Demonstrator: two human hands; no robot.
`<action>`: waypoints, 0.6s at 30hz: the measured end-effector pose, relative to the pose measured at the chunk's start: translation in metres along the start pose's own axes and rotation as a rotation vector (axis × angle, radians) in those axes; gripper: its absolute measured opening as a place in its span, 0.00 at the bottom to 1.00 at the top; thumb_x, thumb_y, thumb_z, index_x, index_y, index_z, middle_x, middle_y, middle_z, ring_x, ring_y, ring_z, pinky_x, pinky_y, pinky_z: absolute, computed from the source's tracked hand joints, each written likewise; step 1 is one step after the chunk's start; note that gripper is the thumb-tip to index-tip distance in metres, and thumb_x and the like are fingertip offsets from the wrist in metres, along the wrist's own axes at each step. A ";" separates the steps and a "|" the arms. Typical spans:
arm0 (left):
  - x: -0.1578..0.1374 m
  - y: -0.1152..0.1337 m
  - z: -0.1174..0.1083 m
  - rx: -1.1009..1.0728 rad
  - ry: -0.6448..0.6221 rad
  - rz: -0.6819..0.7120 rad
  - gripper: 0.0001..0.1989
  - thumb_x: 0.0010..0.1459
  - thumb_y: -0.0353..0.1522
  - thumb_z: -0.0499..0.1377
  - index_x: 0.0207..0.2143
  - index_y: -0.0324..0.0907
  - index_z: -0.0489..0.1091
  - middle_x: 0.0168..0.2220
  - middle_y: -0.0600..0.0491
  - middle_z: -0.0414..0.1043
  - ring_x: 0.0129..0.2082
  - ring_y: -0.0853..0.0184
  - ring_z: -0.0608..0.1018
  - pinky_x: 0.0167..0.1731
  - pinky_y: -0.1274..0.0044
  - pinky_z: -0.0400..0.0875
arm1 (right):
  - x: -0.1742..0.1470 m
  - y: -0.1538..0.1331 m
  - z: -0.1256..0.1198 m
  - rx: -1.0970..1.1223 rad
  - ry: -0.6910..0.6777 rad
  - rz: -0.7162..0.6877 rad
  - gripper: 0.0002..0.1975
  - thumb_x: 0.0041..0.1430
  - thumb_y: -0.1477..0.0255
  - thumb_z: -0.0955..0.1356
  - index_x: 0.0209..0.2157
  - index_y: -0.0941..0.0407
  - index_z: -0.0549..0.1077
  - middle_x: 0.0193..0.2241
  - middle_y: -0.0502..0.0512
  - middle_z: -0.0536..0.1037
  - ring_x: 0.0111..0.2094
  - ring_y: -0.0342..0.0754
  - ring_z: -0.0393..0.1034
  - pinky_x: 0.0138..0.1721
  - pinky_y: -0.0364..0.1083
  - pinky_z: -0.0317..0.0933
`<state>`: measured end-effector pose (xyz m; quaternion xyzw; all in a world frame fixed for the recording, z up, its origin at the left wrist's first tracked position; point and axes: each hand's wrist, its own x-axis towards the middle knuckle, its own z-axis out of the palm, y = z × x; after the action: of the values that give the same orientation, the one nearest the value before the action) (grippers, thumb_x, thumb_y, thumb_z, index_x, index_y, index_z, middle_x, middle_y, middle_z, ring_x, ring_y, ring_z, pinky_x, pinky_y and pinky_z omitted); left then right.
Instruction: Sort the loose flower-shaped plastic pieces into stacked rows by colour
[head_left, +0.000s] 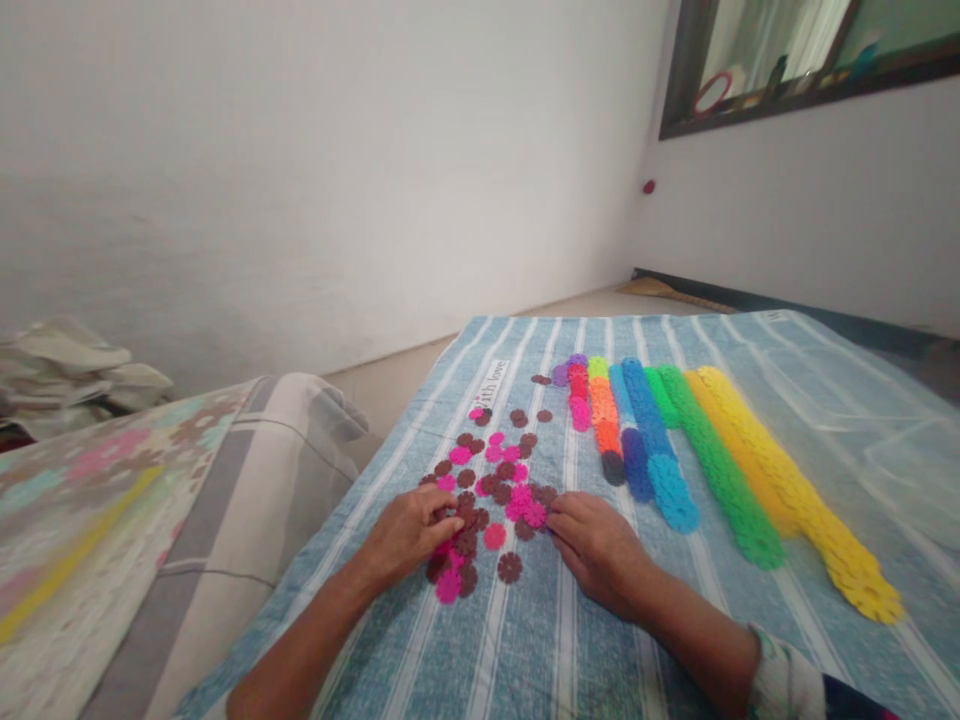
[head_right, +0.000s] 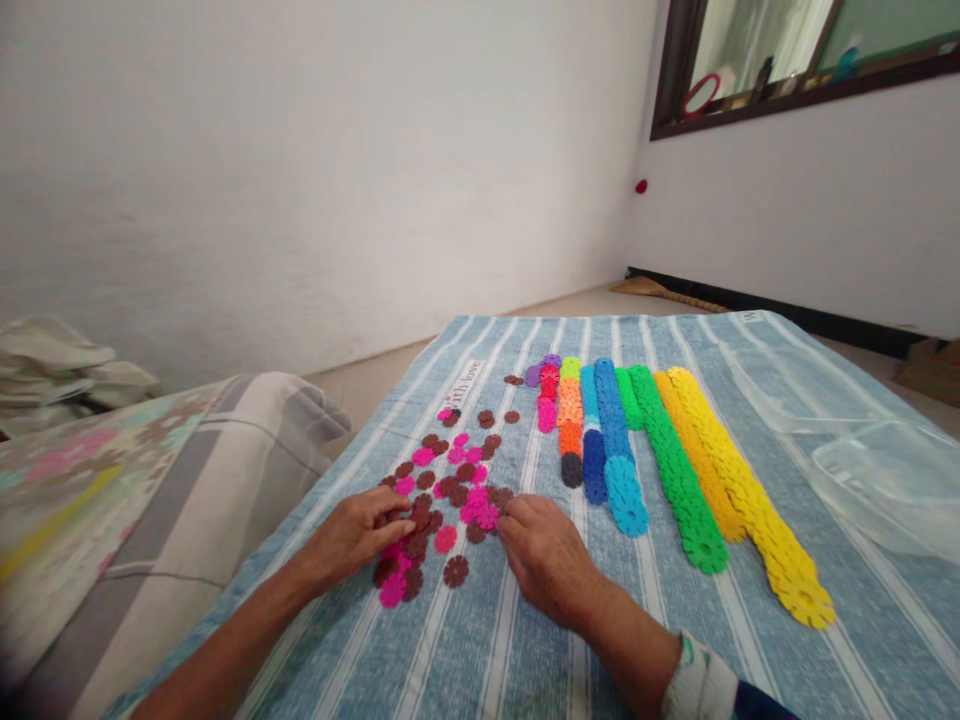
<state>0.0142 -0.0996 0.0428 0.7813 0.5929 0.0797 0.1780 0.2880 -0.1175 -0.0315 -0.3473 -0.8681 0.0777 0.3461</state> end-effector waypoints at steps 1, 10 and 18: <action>0.001 0.001 0.002 0.011 0.007 0.004 0.11 0.55 0.37 0.54 0.28 0.42 0.73 0.29 0.53 0.70 0.32 0.66 0.71 0.34 0.77 0.62 | 0.000 0.000 0.000 -0.005 0.000 0.000 0.10 0.64 0.79 0.60 0.38 0.57 0.73 0.38 0.59 0.76 0.41 0.51 0.69 0.43 0.51 0.64; 0.005 0.008 0.009 0.099 -0.003 -0.004 0.08 0.54 0.34 0.55 0.26 0.43 0.72 0.29 0.53 0.67 0.31 0.66 0.70 0.33 0.77 0.60 | 0.000 -0.001 -0.001 0.017 -0.007 -0.002 0.10 0.65 0.78 0.61 0.38 0.57 0.73 0.38 0.59 0.76 0.42 0.52 0.69 0.44 0.51 0.64; 0.006 0.008 0.011 -0.039 0.003 -0.030 0.03 0.49 0.32 0.56 0.26 0.42 0.69 0.28 0.55 0.67 0.30 0.67 0.69 0.31 0.78 0.60 | 0.001 0.000 -0.001 0.002 -0.023 0.002 0.10 0.66 0.78 0.60 0.37 0.57 0.73 0.36 0.58 0.75 0.40 0.51 0.68 0.42 0.50 0.64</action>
<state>0.0272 -0.0984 0.0350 0.7685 0.6033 0.0897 0.1933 0.2881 -0.1171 -0.0302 -0.3468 -0.8715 0.0829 0.3365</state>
